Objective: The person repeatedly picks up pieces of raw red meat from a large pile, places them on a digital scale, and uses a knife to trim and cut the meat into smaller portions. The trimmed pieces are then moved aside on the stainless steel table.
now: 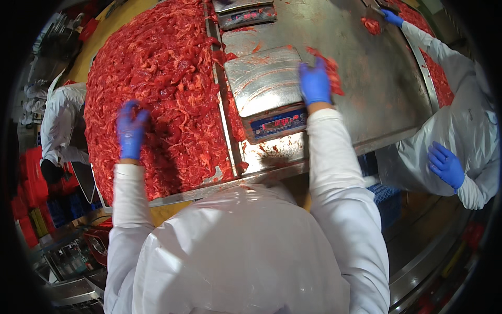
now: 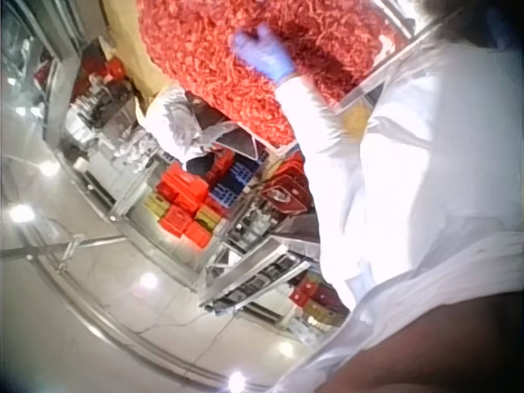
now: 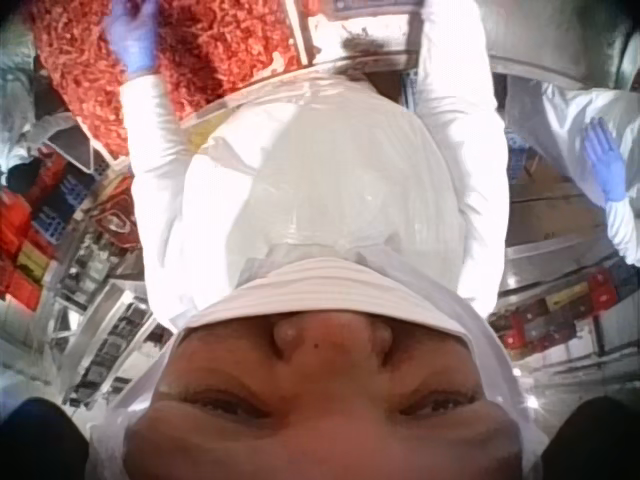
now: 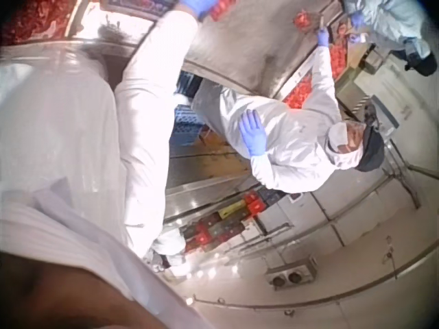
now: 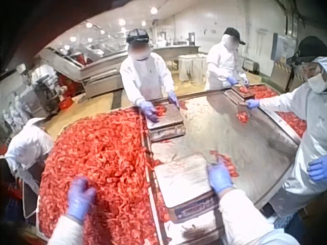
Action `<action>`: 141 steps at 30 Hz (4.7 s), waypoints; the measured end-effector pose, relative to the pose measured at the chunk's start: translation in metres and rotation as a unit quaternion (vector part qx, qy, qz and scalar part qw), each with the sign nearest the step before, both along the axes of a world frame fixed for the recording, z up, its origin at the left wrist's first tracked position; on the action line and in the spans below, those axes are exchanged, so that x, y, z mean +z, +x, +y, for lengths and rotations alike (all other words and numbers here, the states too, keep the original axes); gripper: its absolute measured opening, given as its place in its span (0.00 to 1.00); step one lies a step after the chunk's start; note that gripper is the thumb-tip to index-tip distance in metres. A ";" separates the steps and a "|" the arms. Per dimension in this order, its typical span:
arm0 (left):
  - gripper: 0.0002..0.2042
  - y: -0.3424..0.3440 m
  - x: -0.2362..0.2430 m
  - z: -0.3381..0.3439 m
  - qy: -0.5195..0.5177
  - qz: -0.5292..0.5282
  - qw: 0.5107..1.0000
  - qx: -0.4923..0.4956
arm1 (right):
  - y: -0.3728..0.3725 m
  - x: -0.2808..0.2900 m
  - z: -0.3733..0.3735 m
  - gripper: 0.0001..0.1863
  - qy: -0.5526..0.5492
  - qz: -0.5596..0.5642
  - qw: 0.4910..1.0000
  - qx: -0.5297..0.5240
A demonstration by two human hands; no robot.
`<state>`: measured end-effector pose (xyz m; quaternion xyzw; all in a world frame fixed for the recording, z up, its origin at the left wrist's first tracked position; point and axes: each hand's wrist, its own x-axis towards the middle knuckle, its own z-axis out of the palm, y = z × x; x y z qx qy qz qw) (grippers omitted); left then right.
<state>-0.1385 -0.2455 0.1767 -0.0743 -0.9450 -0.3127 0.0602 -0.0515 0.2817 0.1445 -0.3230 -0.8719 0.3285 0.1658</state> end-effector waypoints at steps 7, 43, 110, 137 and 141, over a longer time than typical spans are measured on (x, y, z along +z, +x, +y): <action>0.39 -0.019 -0.019 -0.032 -0.140 -0.104 0.979 0.103 | 0.008 -0.007 -0.005 0.34 0.020 -0.015 0.998 0.053; 0.15 0.081 -0.003 0.300 -0.146 0.062 0.950 -0.271 | 0.117 0.019 -0.061 0.17 -0.393 0.026 0.894 0.214; 0.10 0.079 -0.021 0.246 -0.049 0.034 0.935 -0.350 | 0.090 0.042 -0.027 0.13 -0.549 -0.185 0.759 0.297; 0.15 0.085 -0.015 0.128 -0.028 -0.099 0.982 -0.160 | 0.147 -0.006 0.082 0.15 -0.425 -0.004 0.899 0.101; 0.27 0.055 0.000 0.199 -0.035 -0.011 0.968 -0.250 | 0.056 0.037 0.022 0.27 -0.383 0.235 0.888 0.100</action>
